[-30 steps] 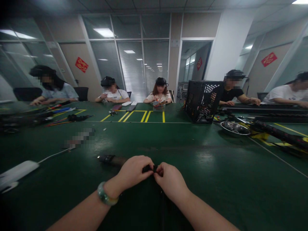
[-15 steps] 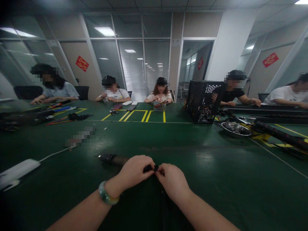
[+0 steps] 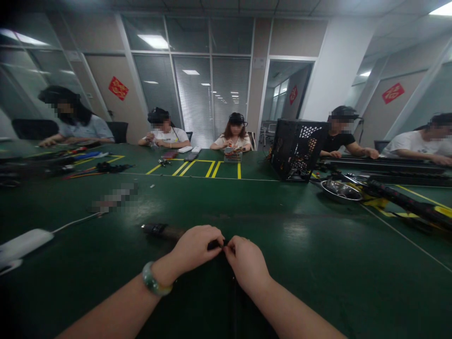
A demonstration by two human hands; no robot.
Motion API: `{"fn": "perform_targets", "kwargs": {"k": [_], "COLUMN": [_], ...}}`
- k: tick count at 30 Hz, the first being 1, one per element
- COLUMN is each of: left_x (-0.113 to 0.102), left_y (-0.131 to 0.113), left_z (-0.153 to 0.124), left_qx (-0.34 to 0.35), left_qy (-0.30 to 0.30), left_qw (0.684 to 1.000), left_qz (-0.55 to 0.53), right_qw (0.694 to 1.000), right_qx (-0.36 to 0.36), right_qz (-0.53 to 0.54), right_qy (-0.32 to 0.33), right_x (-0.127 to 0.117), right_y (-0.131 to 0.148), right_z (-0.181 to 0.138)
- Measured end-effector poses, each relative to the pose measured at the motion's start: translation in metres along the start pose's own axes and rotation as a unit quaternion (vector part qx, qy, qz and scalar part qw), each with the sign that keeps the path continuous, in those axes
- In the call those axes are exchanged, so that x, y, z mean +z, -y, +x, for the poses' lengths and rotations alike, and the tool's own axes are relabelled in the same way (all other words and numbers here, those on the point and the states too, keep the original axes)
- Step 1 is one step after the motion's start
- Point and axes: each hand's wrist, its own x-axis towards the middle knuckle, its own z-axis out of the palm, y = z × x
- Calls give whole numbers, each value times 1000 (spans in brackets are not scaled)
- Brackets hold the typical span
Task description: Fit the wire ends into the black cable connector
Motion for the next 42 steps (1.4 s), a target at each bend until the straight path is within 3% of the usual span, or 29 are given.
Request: {"fn": "perform_targets", "kwargs": {"k": [23,32,42], "left_x": [-1,0,-2], "left_y": [3,4,4], "left_z": [-1,-1,-3], "left_qx": [5,10,17], "left_qy": [1,-1,-11], "left_qw": [1000,1000,1000], "left_qz": [-15,-6,-19], "right_qw": [995,993,996], "right_qx": [-49,-97,-87], "right_qz": [-88,-56,-13], "right_qy": [-18,-34,-26], "right_x": [-2,-5,-9], "right_y": [6,3,2], "right_z": [0,2,2]}}
